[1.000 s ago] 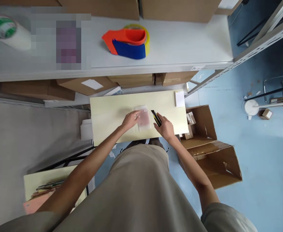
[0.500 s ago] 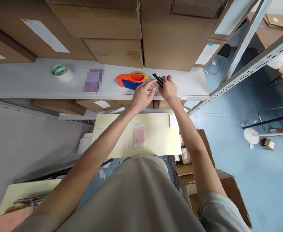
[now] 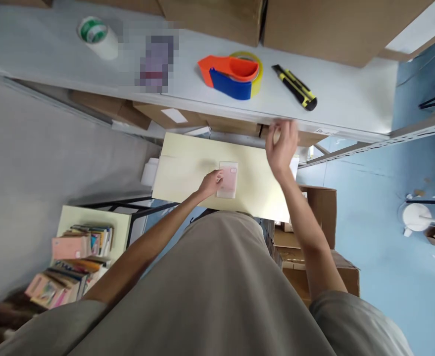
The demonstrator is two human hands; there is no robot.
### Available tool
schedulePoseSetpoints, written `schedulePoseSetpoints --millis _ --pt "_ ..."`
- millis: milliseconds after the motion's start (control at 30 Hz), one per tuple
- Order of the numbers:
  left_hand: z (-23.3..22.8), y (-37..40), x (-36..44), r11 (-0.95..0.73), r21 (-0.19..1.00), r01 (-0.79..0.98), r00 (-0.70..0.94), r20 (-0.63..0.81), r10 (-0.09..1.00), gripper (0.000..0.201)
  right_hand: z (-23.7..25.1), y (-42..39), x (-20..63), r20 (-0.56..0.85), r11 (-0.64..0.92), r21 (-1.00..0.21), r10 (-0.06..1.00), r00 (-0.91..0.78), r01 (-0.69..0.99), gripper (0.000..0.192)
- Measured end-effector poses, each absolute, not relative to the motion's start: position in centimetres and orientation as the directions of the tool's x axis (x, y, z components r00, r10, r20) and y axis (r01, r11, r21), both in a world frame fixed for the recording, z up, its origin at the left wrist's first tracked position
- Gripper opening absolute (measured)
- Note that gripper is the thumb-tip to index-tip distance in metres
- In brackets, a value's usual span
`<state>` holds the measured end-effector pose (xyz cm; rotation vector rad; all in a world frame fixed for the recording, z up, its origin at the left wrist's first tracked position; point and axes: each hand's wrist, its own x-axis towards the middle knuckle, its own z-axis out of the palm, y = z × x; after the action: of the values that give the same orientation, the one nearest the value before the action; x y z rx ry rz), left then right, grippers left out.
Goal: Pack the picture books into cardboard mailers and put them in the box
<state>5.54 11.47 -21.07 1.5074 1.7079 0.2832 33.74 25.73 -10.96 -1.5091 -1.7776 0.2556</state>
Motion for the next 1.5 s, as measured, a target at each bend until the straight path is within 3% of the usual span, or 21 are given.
schedulePoseSetpoints --millis 67,100,133,200,300,533,667,767,867,967,1033,1200,1500 --pt "-24.0 9.1 3.9 0.406 0.588 0.7 -0.037 -0.537 0.843 0.052 -15.7 20.1 31.9 0.205 0.172 -0.753 0.979 -0.023 0.635 0.032" --pt "-25.1 8.3 3.4 0.444 0.577 0.686 -0.057 -0.566 0.823 0.054 -18.0 17.5 30.9 0.014 0.053 -0.804 0.997 -0.07 0.593 0.031" --pt "-26.0 7.8 3.0 0.464 0.576 0.674 -0.062 -0.581 0.812 0.057 -20.2 15.3 29.8 -0.2 -0.112 -0.814 0.975 -0.095 0.569 0.03" --pt "-27.3 7.5 2.8 0.481 0.588 0.65 -0.057 -0.594 0.803 0.062 -23.8 12.3 27.8 -0.559 -0.444 -0.711 0.827 -0.056 0.546 0.032" --pt "-28.5 8.0 3.3 0.497 0.617 0.61 -0.042 -0.601 0.798 0.066 -27.2 10.7 25.2 -0.674 -0.569 -0.626 0.739 -0.004 0.533 0.033" --pt "-28.7 8.5 4.3 0.538 0.671 0.511 -0.011 -0.62 0.784 0.065 -29.1 10.8 21.2 -0.715 -0.644 -0.59 0.697 0.054 0.487 0.022" --pt "-26.8 8.8 3.6 0.554 0.717 0.424 -0.017 -0.605 0.796 0.049 -26.8 11.3 20.3 -0.654 -0.576 -0.662 0.756 0.003 0.48 0.02" --pt "-24.1 9.6 2.0 0.554 0.752 0.357 -0.134 -0.546 0.827 0.057 -23.2 12.7 20.7 -0.565 -0.478 -0.763 0.82 -0.091 0.436 0.024" --pt "-19.9 10.6 0.4 0.536 0.837 0.11 -0.217 -0.506 0.835 0.077 -18.2 14.0 21.9 -0.36 -0.311 -0.929 0.887 -0.29 0.202 0.042" --pt "-14.9 11.2 -0.1 0.444 0.874 -0.197 -0.012 -0.455 0.891 0.084 -12.9 14.8 23.3 -0.194 -0.217 -0.976 0.892 -0.408 -0.009 0.053" --pt "-11.7 11.3 0.3 0.389 0.879 -0.276 0.034 -0.395 0.918 0.079 -10.0 15.0 24.1 -0.161 -0.199 -0.979 0.894 -0.419 -0.049 0.054" --pt "-7.4 10.7 2.7 0.262 0.956 -0.133 -0.153 -0.281 0.948 0.063 -7.0 14.7 25.0 -0.153 -0.182 -0.982 0.917 -0.369 -0.046 0.061" --pt "-7.4 10.0 4.0 0.176 0.983 0.054 -0.28 -0.154 0.948 0.056 -8.3 14.0 25.4 -0.141 -0.149 -0.989 0.941 -0.307 -0.004 0.071"
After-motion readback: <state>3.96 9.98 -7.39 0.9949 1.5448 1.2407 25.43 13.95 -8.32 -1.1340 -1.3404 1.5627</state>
